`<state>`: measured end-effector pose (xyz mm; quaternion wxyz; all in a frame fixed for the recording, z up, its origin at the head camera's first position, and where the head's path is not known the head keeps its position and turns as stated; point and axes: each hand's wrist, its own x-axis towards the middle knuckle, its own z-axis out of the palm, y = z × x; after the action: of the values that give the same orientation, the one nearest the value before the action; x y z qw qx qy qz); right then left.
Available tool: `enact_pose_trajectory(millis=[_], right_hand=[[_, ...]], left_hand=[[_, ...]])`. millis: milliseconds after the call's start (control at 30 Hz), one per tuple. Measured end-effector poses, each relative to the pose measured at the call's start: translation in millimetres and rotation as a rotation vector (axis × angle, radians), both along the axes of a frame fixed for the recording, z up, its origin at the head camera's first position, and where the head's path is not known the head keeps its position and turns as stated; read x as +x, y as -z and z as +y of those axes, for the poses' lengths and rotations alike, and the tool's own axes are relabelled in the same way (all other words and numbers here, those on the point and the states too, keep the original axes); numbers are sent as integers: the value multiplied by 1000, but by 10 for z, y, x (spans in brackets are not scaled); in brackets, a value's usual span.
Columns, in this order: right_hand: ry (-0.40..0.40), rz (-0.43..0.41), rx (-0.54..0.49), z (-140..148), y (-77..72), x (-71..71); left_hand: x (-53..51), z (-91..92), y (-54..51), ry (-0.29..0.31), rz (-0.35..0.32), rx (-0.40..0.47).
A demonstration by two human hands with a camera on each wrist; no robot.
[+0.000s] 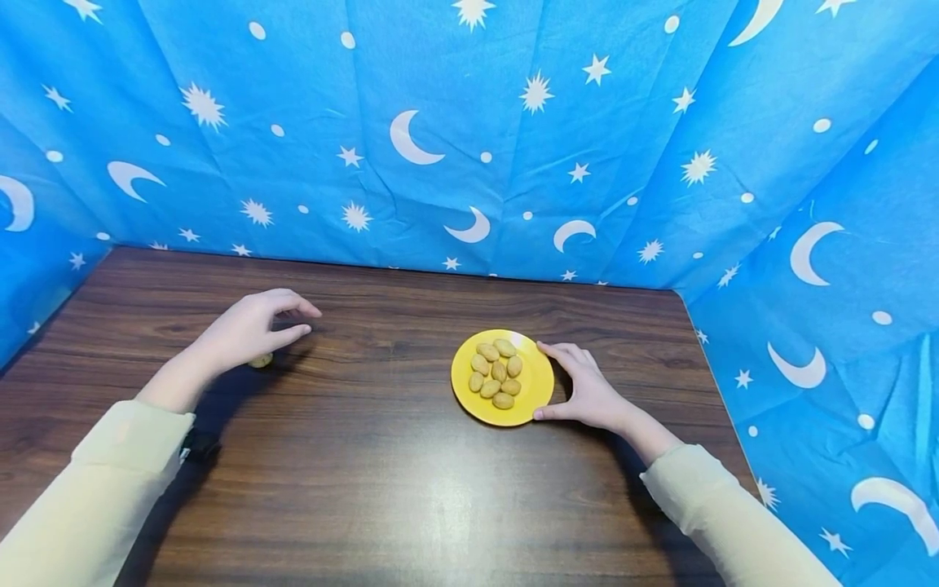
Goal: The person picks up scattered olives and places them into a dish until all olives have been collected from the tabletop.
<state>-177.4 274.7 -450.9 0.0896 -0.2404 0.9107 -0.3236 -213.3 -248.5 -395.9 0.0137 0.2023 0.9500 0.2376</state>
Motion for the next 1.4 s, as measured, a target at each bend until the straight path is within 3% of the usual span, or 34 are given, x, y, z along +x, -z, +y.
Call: enact_pose_trajectory(millis=[367, 567, 733, 1067, 1400], right_hand=[[-1, 1, 1, 6, 1, -23], [3, -1, 0, 12, -12, -20], [1, -3, -1, 11, -10, -15], [2, -4, -1, 11, 4, -11], [0, -9, -4, 4, -1, 2]], left_hand=[[102, -324, 86, -40, -16, -17], [131, -418, 128, -34, -16, -37], [168, -485, 148, -47, -54, -60], [210, -533, 164, 15, -25, -82], [220, -549, 187, 9, -64, -89]])
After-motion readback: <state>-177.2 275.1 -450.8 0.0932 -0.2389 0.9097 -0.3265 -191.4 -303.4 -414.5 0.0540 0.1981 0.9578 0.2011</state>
